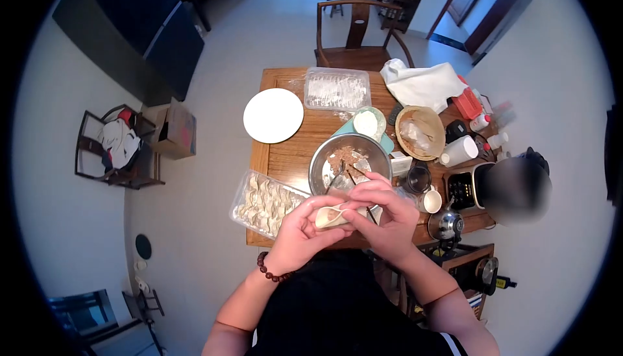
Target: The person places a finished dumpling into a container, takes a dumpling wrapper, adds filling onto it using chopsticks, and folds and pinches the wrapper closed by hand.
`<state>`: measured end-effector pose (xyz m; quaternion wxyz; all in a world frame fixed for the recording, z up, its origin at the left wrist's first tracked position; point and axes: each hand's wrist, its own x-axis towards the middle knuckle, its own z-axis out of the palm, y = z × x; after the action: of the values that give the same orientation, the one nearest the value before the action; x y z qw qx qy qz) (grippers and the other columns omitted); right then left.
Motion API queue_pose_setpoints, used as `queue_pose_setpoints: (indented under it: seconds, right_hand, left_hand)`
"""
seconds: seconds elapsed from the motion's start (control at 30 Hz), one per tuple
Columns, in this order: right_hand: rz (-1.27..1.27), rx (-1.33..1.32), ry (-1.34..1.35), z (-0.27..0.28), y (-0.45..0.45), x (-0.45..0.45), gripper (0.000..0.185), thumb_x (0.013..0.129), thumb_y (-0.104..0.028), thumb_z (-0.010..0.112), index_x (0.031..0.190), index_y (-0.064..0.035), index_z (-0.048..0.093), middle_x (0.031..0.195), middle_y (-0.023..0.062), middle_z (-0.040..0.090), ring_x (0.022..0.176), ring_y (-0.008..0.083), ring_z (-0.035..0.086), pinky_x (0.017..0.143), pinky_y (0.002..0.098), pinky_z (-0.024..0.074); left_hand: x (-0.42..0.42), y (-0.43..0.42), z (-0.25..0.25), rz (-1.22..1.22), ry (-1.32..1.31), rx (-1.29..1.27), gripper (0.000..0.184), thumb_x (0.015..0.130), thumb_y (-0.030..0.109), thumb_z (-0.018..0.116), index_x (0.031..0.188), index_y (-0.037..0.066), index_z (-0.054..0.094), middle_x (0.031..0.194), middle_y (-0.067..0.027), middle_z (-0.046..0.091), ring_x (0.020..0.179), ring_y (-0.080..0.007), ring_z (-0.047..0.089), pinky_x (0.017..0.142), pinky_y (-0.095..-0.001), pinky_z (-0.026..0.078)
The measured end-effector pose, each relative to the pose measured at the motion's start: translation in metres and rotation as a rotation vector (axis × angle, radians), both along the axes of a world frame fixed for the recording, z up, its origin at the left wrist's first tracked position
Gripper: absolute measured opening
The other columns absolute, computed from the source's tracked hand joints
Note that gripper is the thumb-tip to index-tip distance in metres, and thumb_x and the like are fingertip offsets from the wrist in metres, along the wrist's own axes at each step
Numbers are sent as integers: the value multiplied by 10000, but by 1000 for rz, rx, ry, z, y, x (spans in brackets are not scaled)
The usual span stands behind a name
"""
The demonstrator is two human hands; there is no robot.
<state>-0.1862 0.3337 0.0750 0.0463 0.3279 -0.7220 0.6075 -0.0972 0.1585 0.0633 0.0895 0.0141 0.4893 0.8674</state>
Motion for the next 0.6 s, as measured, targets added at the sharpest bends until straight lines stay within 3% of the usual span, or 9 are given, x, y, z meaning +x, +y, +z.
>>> queue_pose_setpoints:
  seconds: [0.07, 0.1, 0.17, 0.2, 0.27, 0.37, 0.5, 0.6]
  right_hand:
    - [-3, 16, 21, 8, -11, 5, 313, 772, -61, 848, 1065, -37, 741, 1003, 84, 757, 992, 233, 711, 1040, 463, 475]
    - [10, 27, 35, 13, -17, 8, 371, 764, -62, 854, 1115, -30, 736, 1028, 97, 753, 1016, 240, 703, 1032, 452, 481]
    - [-1, 55, -25, 30, -30, 17, 394, 762, -58, 852, 1138, -27, 738, 1061, 106, 747, 1034, 247, 694, 1018, 437, 490]
    - [4, 74, -94, 34, -36, 21, 417, 761, -55, 850, 1162, -24, 740, 1094, 115, 740, 1053, 253, 685, 1003, 423, 498]
    - [68, 91, -105, 30, -41, 24, 393, 765, -51, 844, 1146, -21, 751, 1107, 117, 737, 1061, 254, 680, 991, 414, 504]
    - [136, 81, -121, 25, -50, 30, 306, 781, -40, 826, 1083, -22, 778, 1106, 117, 735, 1069, 260, 675, 971, 404, 512]
    - [98, 7, -202, 19, -60, 44, 187, 804, -24, 801, 990, -7, 791, 1076, 118, 736, 1066, 272, 674, 964, 408, 514]
    - [54, -44, -112, 12, -66, 49, 154, 814, -21, 791, 966, 5, 786, 1074, 120, 736, 1057, 274, 678, 962, 409, 515]
  left_hand:
    - [4, -11, -7, 69, -88, 1, 494, 937, -128, 621, 1396, -13, 480, 1314, -161, 608, 1165, -216, 658, 992, -325, 567]
    - [5, -17, -4, 52, -80, 8, 494, 937, -128, 621, 1396, -13, 480, 1314, -161, 608, 1165, -216, 658, 992, -325, 567]
    - [7, -27, 4, 96, 24, -120, 402, 944, -67, 656, 1329, -30, 547, 1222, -102, 656, 1018, -141, 689, 818, -244, 578]
    - [10, -34, 3, 81, 27, -110, 402, 944, -67, 656, 1329, -30, 547, 1222, -102, 656, 1018, -141, 689, 818, -244, 578]
    - [15, -48, 0, 10, 64, -132, 410, 954, -78, 639, 1347, -34, 531, 1220, -129, 664, 1089, -159, 676, 953, -287, 572]
    - [18, -65, -1, -62, 82, -254, 386, 952, -67, 652, 1324, -44, 551, 1161, -121, 690, 1058, -160, 691, 934, -285, 580]
    - [18, -69, -4, -52, 118, -193, 350, 953, -57, 659, 1292, -55, 570, 1108, -108, 709, 1026, -145, 695, 908, -277, 586]
    - [20, -72, -5, -59, 92, -165, 338, 956, -58, 655, 1283, -58, 569, 1088, -101, 712, 993, -130, 693, 883, -272, 591]
